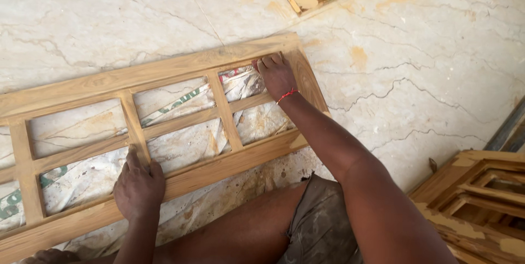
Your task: The person sands a wooden window frame using a red sanding block. They work systematically across the frame's edges and inner sections, occasionally adjusting their grip and the position of the frame.
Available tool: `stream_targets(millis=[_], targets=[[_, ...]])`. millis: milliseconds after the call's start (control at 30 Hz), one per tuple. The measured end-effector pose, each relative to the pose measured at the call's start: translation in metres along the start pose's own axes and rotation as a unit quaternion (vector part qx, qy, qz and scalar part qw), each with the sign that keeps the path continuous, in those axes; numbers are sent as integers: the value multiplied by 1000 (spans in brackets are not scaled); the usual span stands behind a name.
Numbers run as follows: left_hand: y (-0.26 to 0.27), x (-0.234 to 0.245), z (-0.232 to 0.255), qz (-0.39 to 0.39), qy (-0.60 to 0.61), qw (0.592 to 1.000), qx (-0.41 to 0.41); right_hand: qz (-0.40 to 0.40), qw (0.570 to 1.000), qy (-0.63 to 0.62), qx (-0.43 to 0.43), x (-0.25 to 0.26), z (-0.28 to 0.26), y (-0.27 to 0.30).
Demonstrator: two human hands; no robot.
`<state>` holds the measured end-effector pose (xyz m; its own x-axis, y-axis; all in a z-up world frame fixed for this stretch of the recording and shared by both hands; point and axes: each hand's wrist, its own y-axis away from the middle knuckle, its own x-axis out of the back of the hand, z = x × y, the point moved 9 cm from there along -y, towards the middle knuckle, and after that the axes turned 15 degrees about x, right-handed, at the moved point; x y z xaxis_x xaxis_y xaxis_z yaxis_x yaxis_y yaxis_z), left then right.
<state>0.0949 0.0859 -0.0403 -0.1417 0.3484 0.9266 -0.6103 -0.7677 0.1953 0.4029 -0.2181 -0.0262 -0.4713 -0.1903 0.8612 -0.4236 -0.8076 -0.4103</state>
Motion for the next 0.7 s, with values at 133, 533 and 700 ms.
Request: stream_targets(millis=[133, 533, 700], targets=[[5, 3, -2, 27, 4, 999, -24, -19, 994, 101, 25, -1, -2, 10], [1, 2, 0, 16, -11, 1000, -10, -46, 992, 114, -25, -1, 5, -2], [3, -2, -2, -3, -23, 1000, 4, -14, 997, -34, -61, -6, 9, 14]])
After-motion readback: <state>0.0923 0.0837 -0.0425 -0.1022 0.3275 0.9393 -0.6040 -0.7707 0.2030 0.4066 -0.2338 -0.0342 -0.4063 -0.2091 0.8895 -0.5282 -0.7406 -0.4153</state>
